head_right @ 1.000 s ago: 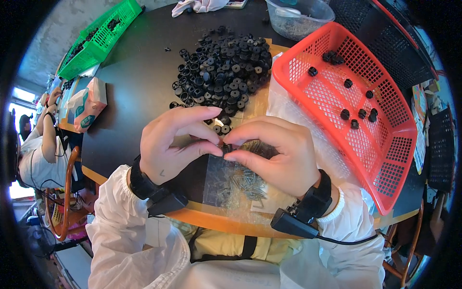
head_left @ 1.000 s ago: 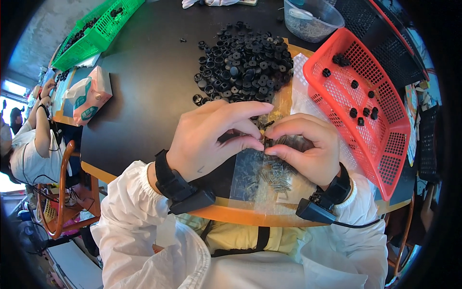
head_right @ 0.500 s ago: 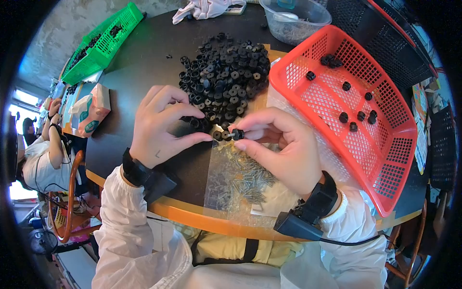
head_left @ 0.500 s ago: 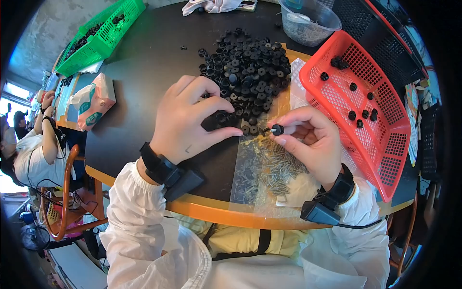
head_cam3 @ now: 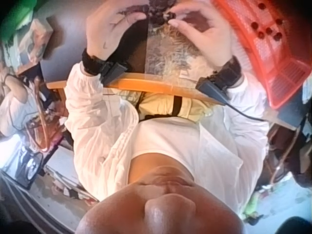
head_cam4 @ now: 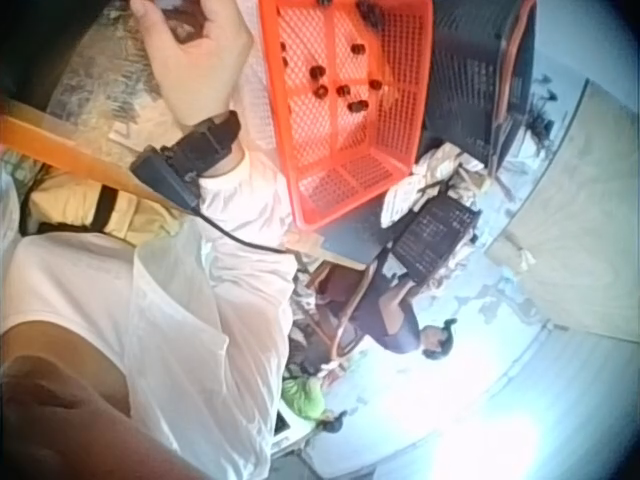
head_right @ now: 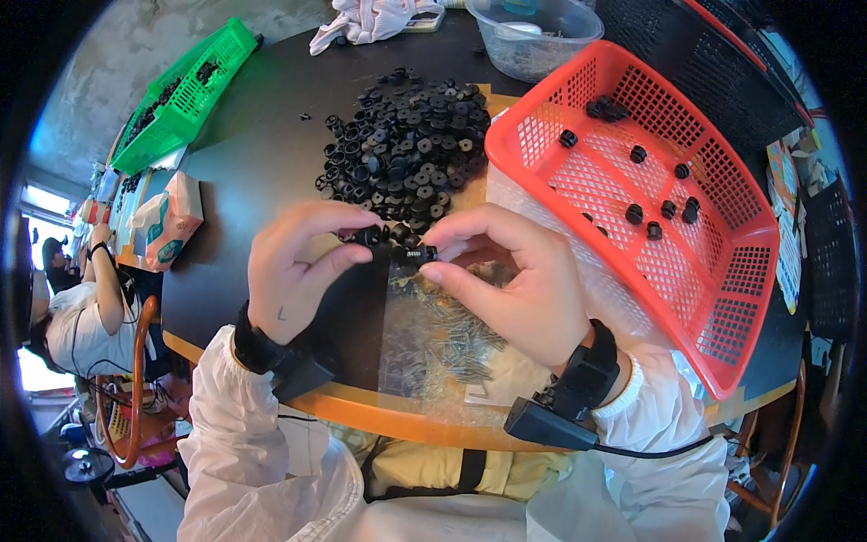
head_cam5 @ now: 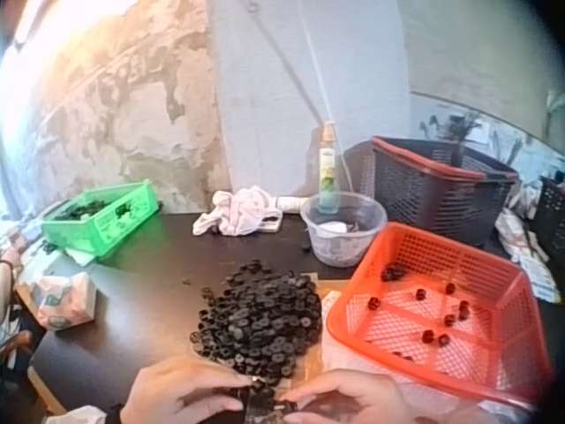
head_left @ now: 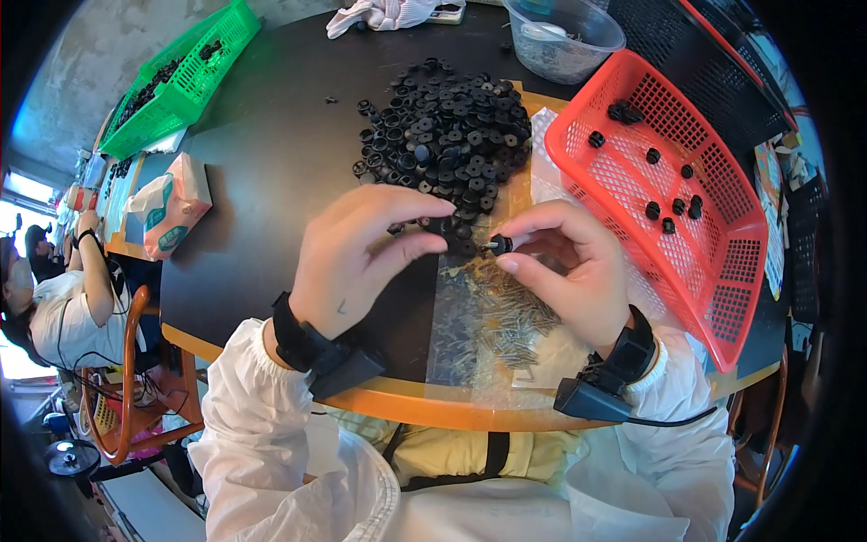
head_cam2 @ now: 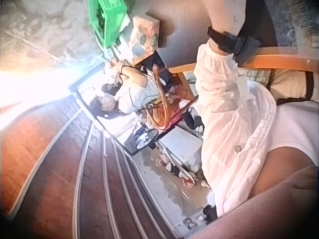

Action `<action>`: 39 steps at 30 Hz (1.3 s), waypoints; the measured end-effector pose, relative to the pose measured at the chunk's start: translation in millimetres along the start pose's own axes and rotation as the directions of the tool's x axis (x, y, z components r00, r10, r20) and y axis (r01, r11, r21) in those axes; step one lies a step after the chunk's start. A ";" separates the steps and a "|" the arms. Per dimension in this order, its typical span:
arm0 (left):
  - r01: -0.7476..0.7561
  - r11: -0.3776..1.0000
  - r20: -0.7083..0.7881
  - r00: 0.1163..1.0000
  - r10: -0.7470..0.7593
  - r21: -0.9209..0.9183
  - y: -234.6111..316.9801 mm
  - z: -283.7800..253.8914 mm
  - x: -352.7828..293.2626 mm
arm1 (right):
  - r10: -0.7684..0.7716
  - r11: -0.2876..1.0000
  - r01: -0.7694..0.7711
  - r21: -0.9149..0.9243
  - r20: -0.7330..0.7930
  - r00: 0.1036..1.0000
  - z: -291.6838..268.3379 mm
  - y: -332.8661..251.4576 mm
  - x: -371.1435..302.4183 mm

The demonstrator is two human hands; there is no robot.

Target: Assembling small black plastic shoe components by hand at a workstation.

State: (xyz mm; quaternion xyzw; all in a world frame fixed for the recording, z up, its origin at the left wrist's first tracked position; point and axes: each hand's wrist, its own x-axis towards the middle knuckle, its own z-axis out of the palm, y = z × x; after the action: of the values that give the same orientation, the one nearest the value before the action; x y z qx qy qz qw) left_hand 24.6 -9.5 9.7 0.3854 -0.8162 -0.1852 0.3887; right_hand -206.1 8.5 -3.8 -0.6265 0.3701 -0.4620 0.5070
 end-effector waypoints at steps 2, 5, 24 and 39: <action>0.044 0.989 -0.004 0.999 -0.046 -0.138 4.1 5.3 -3.2 | -0.029 0.999 0.029 -0.020 -0.014 0.999 2.2 0.5 1.1; -0.032 0.975 -0.001 0.999 0.033 -0.221 3.4 11.8 -3.9 | -0.039 0.999 0.038 -0.038 -0.019 0.999 3.3 3.2 -0.7; -0.044 0.976 0.004 0.999 0.046 -0.211 4.1 13.0 -3.9 | -0.144 0.970 0.148 -0.192 0.036 0.989 0.8 5.5 0.8; -0.028 0.964 0.012 0.999 0.033 -0.265 4.3 14.9 -5.8 | -0.162 0.961 0.163 -0.225 0.024 0.987 1.9 -0.5 -0.2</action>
State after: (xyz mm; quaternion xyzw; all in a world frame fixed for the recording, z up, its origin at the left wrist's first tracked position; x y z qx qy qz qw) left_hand 13.2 -2.2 0.0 0.3158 -0.7930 -0.2899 0.4328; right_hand -204.3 9.4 -3.4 -0.7097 0.3664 -0.4551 0.3936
